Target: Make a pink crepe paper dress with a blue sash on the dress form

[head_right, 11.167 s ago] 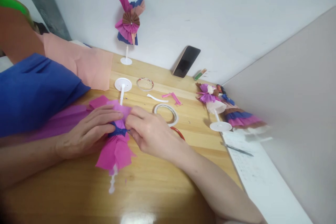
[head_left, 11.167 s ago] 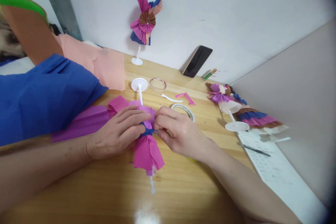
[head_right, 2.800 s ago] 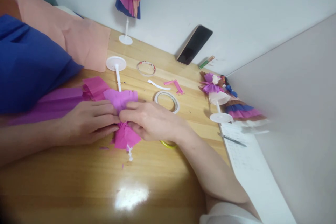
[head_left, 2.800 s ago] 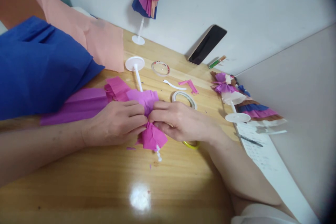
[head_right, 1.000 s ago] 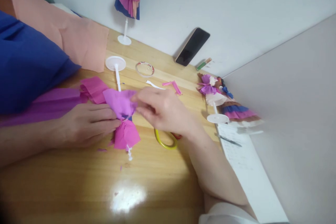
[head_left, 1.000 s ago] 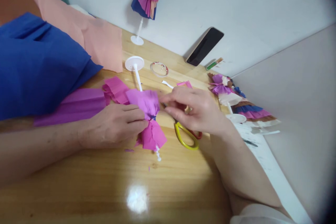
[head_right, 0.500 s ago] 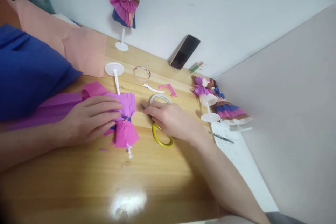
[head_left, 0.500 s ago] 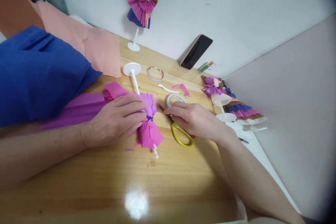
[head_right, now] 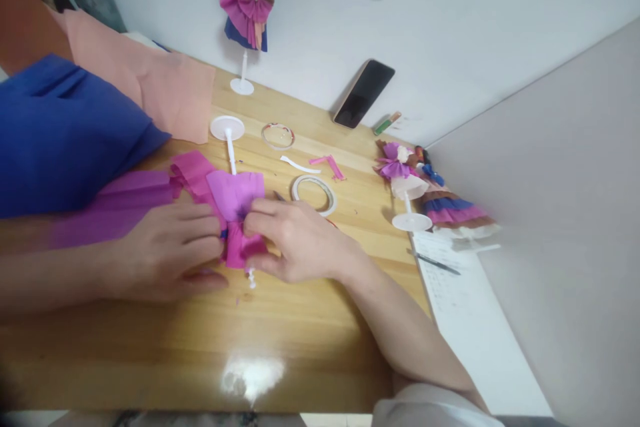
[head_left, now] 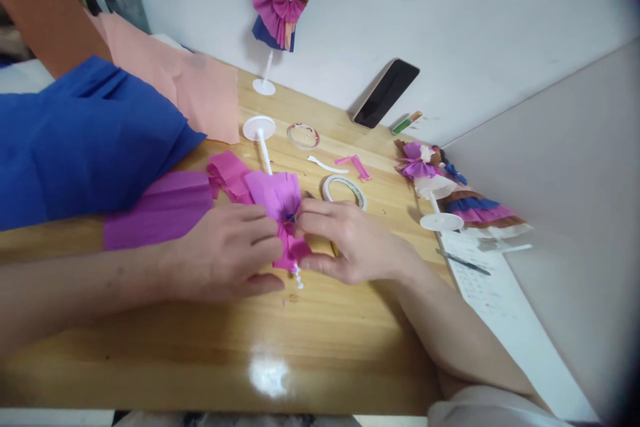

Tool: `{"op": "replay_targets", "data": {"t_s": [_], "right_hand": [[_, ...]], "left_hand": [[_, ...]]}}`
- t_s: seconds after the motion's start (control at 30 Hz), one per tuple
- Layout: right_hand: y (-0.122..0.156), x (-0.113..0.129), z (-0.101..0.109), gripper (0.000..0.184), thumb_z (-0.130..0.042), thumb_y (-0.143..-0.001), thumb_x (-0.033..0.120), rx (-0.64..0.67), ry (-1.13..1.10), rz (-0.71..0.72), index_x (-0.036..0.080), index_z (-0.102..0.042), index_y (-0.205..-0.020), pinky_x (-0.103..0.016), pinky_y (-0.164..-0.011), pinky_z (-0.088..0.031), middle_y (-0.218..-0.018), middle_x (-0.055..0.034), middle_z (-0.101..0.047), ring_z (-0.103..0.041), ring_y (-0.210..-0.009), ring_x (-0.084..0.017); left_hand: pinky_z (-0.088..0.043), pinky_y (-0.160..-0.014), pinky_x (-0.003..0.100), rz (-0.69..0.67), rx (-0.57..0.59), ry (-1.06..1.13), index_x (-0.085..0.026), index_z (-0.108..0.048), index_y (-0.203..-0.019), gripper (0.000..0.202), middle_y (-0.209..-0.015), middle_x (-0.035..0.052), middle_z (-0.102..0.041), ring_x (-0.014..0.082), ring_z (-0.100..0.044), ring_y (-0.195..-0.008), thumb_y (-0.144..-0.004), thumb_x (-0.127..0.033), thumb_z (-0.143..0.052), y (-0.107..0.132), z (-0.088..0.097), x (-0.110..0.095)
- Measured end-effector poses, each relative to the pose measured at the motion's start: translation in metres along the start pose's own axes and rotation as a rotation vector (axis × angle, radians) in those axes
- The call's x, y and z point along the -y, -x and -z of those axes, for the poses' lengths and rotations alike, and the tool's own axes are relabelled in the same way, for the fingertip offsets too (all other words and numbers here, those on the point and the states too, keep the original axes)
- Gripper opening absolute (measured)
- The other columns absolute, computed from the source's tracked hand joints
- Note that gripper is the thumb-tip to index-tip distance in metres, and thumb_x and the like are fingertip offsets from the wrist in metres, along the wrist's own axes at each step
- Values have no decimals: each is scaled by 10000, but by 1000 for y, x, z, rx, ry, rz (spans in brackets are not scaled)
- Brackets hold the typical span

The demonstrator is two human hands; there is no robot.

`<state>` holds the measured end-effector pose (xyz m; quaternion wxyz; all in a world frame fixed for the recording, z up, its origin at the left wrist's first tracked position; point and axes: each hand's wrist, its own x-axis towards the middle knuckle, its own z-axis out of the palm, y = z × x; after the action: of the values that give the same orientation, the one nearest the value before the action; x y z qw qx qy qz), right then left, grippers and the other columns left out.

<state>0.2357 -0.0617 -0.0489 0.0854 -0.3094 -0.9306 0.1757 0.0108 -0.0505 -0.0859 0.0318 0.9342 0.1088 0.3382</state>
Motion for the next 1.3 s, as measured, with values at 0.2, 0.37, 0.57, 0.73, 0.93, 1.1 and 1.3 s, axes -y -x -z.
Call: {"op": "replay_targets", "data": {"t_s": [0.2, 0.37, 0.57, 0.73, 0.93, 1.1, 1.3], "right_hand": [[6, 23, 4, 212, -638, -817, 335, 125, 224, -64, 152, -562, -893, -318, -642, -363, -888, -89, -600, -514, -754, -206], [4, 20, -3, 77, -499, -829, 208, 73, 260, -77, 165, -560, -810, -308, -610, -351, -812, -75, -600, -503, -685, -187], [3, 23, -2, 149, -560, -816, 310, 124, 237, -113, 162, -569, -821, -305, -589, -338, -819, -79, -620, -519, -673, -189], [3, 24, -7, 86, -512, -835, 218, 36, 296, -51, 162, -561, -792, -299, -582, -312, -778, -78, -609, -497, -671, -185], [3, 20, -7, 115, -483, -730, 76, -26, 12, -143, 186, -475, -699, -249, -544, -280, -678, -3, -528, -427, -577, -117], [2, 10, -7, 172, -533, -758, 85, -59, -230, -129, 190, -436, -663, -230, -569, -292, -634, 37, -461, -404, -575, -96], [2, 7, -5, 125, -552, -809, 95, -128, -201, -146, 180, -504, -731, -238, -628, -338, -674, 24, -507, -450, -631, -113]], "left_hand": [[-328, -519, 329, 22, 47, -218, -199, -489, -662, 275, -601, 2, -504, 175, -434, -584, -917, -301, -503, 3, -9, -18], [-327, -497, 315, 76, 40, -278, -196, -478, -644, 256, -589, 5, -487, 168, -426, -564, -898, -177, -453, 1, -13, -17], [-317, -491, 321, 80, 29, -263, -196, -493, -625, 228, -571, 12, -512, 169, -446, -533, -853, -187, -495, 1, -13, -19], [-352, -495, 328, 43, 47, -288, -198, -518, -644, 236, -585, 10, -536, 182, -483, -543, -875, -245, -529, 3, -16, -22], [-333, -477, 324, 43, 52, -300, -194, -508, -625, 217, -568, 10, -523, 175, -472, -519, -829, -120, -512, 2, -18, -21], [-348, -488, 286, 169, -4, -124, -190, -505, -639, 219, -585, 2, -536, 143, -486, -527, -851, -160, -461, 2, -17, -18], [-338, -477, 280, 170, -40, -111, -196, -477, -638, 224, -574, -2, -536, 137, -487, -513, -862, -206, -490, 2, -15, -16]]}}
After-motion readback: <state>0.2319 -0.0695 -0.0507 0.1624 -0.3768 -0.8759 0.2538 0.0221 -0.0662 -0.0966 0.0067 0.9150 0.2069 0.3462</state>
